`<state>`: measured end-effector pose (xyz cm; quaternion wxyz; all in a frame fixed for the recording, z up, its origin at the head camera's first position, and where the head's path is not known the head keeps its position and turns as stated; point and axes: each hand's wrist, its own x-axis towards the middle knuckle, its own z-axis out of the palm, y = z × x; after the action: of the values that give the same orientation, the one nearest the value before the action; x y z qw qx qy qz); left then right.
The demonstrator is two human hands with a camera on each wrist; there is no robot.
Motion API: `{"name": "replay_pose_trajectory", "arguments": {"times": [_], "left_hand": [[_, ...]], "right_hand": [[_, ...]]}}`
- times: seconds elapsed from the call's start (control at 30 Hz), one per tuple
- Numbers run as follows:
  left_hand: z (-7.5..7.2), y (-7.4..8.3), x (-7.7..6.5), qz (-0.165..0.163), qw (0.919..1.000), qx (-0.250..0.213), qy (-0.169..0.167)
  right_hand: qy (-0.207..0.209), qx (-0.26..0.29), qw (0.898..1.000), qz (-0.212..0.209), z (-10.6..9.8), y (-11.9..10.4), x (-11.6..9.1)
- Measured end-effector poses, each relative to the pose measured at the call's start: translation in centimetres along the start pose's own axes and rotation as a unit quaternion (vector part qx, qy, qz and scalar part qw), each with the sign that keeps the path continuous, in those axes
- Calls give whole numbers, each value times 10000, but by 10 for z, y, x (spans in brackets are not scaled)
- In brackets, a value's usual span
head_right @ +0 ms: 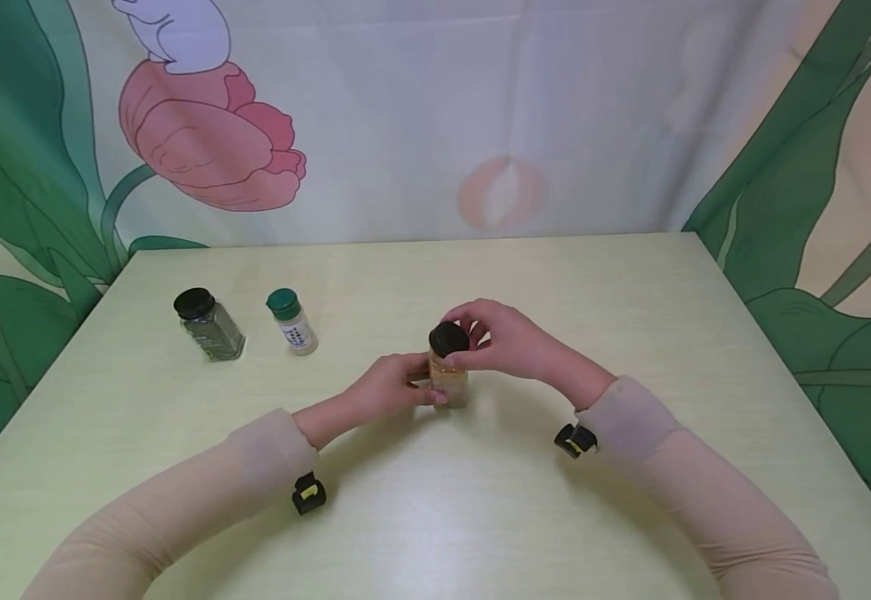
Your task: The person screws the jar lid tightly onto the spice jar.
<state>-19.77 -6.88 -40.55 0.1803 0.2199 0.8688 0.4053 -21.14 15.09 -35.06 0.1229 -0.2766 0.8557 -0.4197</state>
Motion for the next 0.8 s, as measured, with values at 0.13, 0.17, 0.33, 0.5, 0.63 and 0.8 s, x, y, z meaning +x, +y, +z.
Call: {"name": "replay_pose_trajectory", "arguments": {"times": [0.13, 0.17, 0.33, 0.5, 0.63, 0.8], "left_hand": [[0, 0, 0, 45, 10000, 7, 8], [0, 0, 0, 68, 10000, 35, 21], [0, 0, 0, 76, 10000, 30, 37], [0, -1, 0, 159, 9998, 71, 48], [0, 0, -1, 163, 9998, 69, 52], [0, 1, -1, 123, 9999, 37, 72]], "right_hand": [[30, -63, 10000, -33, 2, -1, 0], [22, -89, 10000, -33, 2, -1, 0], [-47, -242, 9997, -3, 3, -2, 1], [-111, -366, 9993, 21, 3, -2, 1], [-141, -444, 9989, 34, 4, -2, 1], [-145, -440, 9989, 94, 4, -2, 1]]}}
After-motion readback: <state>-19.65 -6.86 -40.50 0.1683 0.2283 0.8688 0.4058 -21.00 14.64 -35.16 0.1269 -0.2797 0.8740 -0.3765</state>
